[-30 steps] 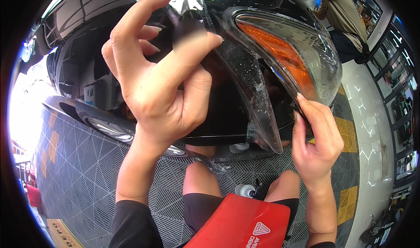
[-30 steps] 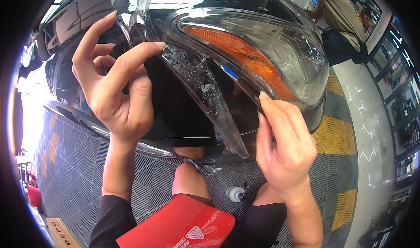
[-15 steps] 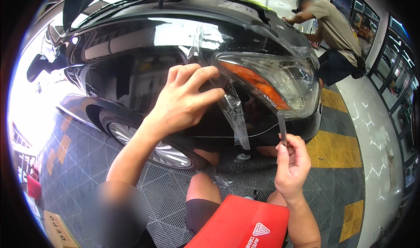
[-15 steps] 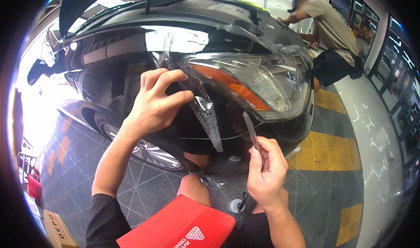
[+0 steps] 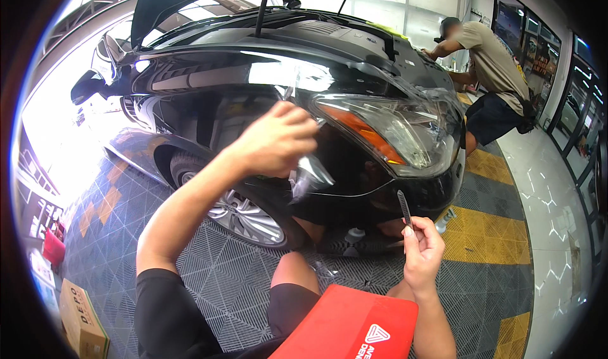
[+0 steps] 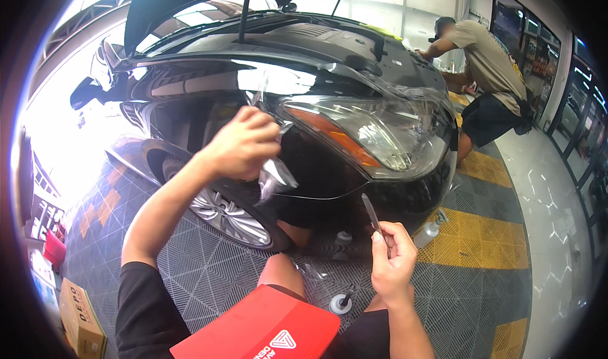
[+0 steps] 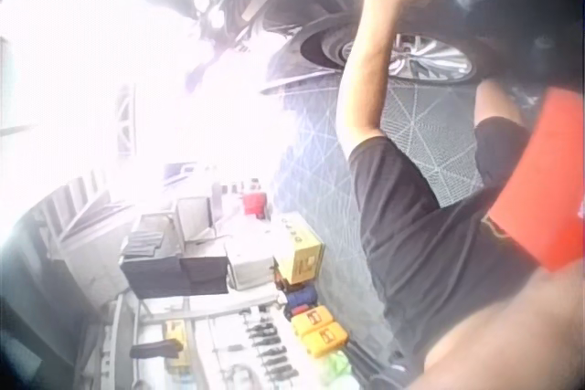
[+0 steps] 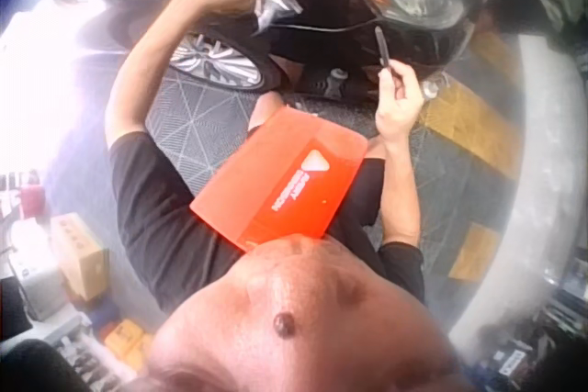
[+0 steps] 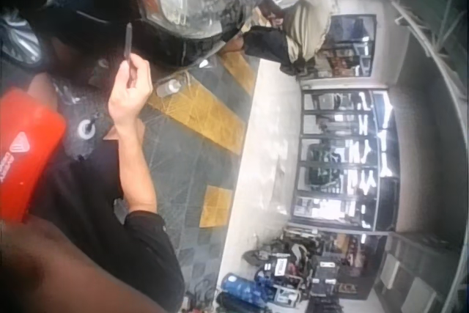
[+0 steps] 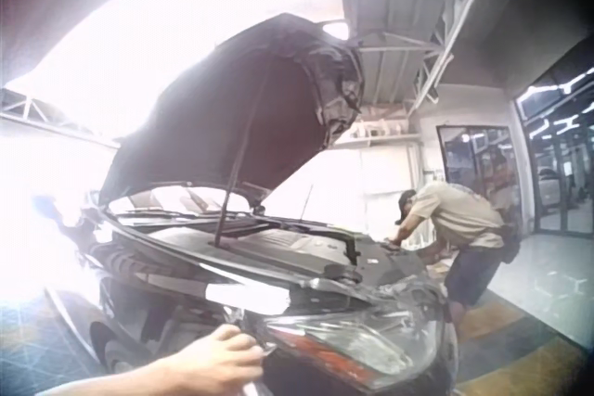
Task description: The person applies a transparent protective film to a car headlight. They use a red squeegee to smooth the film and a blue plastic tool to tuck the edges into crevices. The person also uses a utility knife to trim excess film around the headlight contours.
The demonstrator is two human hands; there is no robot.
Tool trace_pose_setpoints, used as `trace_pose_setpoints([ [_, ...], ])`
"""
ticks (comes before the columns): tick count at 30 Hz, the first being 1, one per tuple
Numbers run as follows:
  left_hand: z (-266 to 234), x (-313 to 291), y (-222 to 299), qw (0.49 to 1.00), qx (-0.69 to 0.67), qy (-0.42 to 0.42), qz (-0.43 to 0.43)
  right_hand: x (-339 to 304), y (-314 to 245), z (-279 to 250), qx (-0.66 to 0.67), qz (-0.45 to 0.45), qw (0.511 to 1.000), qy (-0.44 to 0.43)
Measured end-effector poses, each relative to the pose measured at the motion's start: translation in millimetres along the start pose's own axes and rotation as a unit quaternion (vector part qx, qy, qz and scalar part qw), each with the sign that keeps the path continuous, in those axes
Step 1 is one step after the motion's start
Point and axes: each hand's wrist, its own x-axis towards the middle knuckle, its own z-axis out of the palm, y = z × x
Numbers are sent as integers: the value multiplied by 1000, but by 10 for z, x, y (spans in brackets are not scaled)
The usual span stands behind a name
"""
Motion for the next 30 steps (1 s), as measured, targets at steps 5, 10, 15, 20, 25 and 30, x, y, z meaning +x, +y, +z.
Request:
trace_pose_setpoints([
  [5,-365,-240,-262,993,68,-8,-99,-107,46,-212,-5,36,999,7],
  [10,-473,-262,-392,980,104,-73,-152,-127,28,-265,13,59,998,-2],
  [15,-636,-135,-280,964,173,-90,-179,-168,-5,-407,7,86,996,-27],
  [20,-834,4,60,905,94,-190,-369,21,-133,-521,-11,111,990,-85],
  [25,-271,327,536,850,181,-54,-492,451,-471,-313,5,83,989,-119],
  [30,117,93,574,823,126,196,-518,341,-684,46,40,86,987,-130],
])
